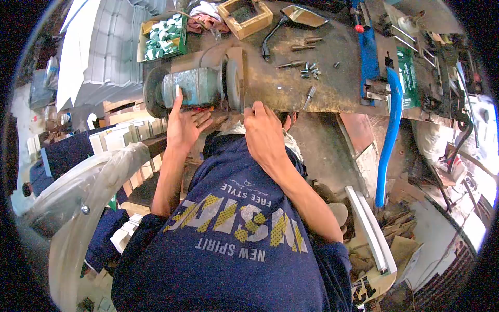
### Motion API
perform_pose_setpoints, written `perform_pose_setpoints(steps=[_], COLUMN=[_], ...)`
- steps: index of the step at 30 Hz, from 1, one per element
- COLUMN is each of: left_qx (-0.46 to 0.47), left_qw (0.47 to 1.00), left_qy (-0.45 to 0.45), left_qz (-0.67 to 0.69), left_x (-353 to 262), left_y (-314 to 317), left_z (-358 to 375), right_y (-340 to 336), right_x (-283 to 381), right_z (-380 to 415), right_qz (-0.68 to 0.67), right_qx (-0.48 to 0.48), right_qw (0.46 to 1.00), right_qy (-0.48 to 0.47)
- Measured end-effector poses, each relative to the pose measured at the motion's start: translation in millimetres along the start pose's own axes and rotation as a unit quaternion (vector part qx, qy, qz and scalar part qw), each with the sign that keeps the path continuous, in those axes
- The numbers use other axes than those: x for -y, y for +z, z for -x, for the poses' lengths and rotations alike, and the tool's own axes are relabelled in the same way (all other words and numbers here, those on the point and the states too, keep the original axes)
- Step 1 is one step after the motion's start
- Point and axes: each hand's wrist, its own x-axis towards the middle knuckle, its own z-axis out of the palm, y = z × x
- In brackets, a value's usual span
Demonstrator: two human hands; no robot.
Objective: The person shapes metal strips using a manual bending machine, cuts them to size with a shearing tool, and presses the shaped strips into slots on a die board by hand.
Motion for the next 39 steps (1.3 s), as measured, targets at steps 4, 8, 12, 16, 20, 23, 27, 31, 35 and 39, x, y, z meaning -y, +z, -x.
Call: perform_pose_setpoints(steps=[4,8,12,16,20,23,27,31,35,39], left_qx=[0.003,0.013,0.022,0.022,0.033,0.035,0.025,0.029,0.022,0.014], left_qw=[1.000,1.000,0.999,0.999,0.999,0.999,1.000,1.000,1.000,1.000], left_qy=[0.003,0.007,-0.001,-0.002,0.000,0.000,-0.001,0.002,0.003,0.003], left_qz=[-0.001,0.020,0.024,0.027,0.017,0.015,0.016,0.013,-0.021,-0.028], left_x=[-1,1,1,0,-1,0,-2,-2,-6,-7], left_y=[0,-6,-7,-7,-8,-7,-5,-4,0,1], left_z=[1,-2,-4,-4,-4,-4,-3,-2,2,4], right_y=[4,3,3,6,8,8,8,9,8,7], right_x=[0,1,2,2,3,3,3,4,8,8], right_z=[-3,-4,-4,-4,-5,-5,-6,-6,-7,-7], right_qz=[0.027,0.025,0.025,0.035,0.052,0.061,0.061,0.064,0.067,0.056], right_qx=[-0.001,-0.005,-0.005,-0.003,-0.001,-0.005,-0.010,-0.014,-0.013,-0.002], right_qw=[1.000,1.000,1.000,0.999,0.999,0.998,0.998,0.998,0.997,0.998], right_qy=[-0.009,-0.013,-0.015,-0.019,-0.015,-0.012,-0.017,-0.026,-0.025,-0.024])
